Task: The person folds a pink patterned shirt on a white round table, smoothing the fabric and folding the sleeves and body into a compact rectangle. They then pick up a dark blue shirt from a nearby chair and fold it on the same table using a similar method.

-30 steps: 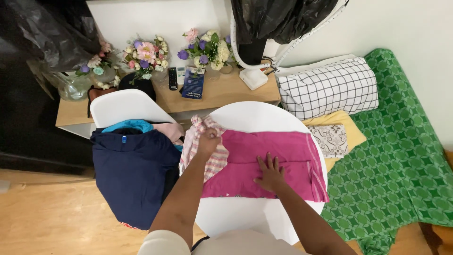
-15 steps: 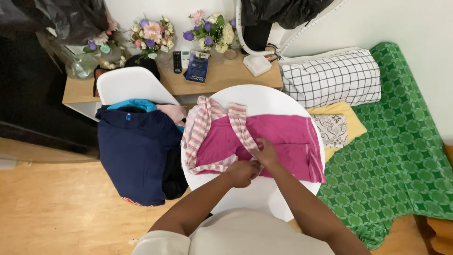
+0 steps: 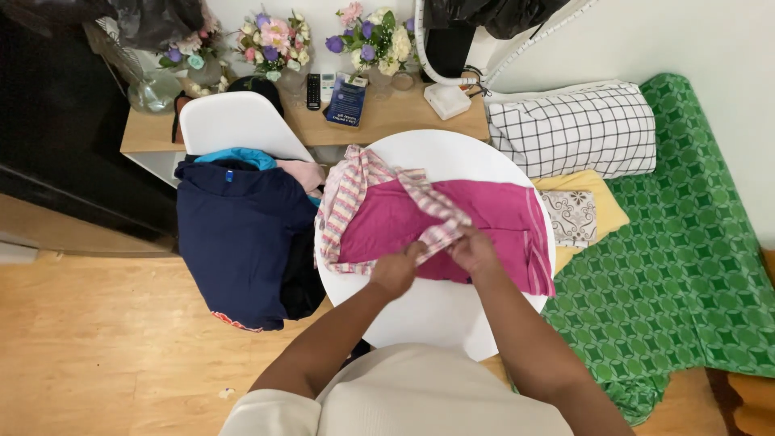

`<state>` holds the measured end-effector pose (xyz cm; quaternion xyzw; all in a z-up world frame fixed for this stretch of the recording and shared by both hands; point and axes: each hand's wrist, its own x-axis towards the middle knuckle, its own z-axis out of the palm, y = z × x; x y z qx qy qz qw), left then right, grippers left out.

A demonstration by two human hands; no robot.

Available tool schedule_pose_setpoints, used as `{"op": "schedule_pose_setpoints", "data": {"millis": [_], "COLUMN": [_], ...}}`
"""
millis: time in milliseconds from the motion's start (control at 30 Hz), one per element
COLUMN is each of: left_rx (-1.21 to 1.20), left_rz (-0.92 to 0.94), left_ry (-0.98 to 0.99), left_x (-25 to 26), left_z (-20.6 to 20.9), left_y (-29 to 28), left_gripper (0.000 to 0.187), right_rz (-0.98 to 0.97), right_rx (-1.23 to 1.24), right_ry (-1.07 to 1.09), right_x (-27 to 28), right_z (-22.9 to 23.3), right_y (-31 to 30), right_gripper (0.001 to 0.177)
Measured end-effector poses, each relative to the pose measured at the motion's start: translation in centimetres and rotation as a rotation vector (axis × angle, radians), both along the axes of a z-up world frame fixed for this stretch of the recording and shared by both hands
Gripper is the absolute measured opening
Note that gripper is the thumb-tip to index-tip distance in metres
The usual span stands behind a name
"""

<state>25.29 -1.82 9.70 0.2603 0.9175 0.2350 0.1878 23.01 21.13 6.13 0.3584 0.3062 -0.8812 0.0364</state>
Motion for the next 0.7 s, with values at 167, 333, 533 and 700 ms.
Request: {"op": "schedule_pose_setpoints", "data": {"millis": [167,333,533,700], "left_rx": [0.075,0.123,0.179,0.207], "left_rz": [0.187,0.405,0.549,0.74], "left_ry": [0.25,0.337,0.365,0.373], "left_x": [-3.5,-4.8,-5.4,-6.3], "left_z": [-3.1,-1.2,-1.0,-3.0], "left_y": [-3.0,-5.8,-6.5,-6.2], "left_gripper": [0.032,0.027,0.026,0.022], "right_rz": [-0.23,-0.191,-0.28,-0.454], "right_rx": [-0.3,-0.173,0.045,0.153], "right_ry": [0.318,0.146,0.039,0.244], "right_x": [-2.2,-1.0,-1.5,1.2], "right_z": [-2.5,8.7,4.4,6.8], "right_y": [4.4,1.6,6.1,6.5], "right_gripper": [0.026,0.038,0.052,0.085]}}
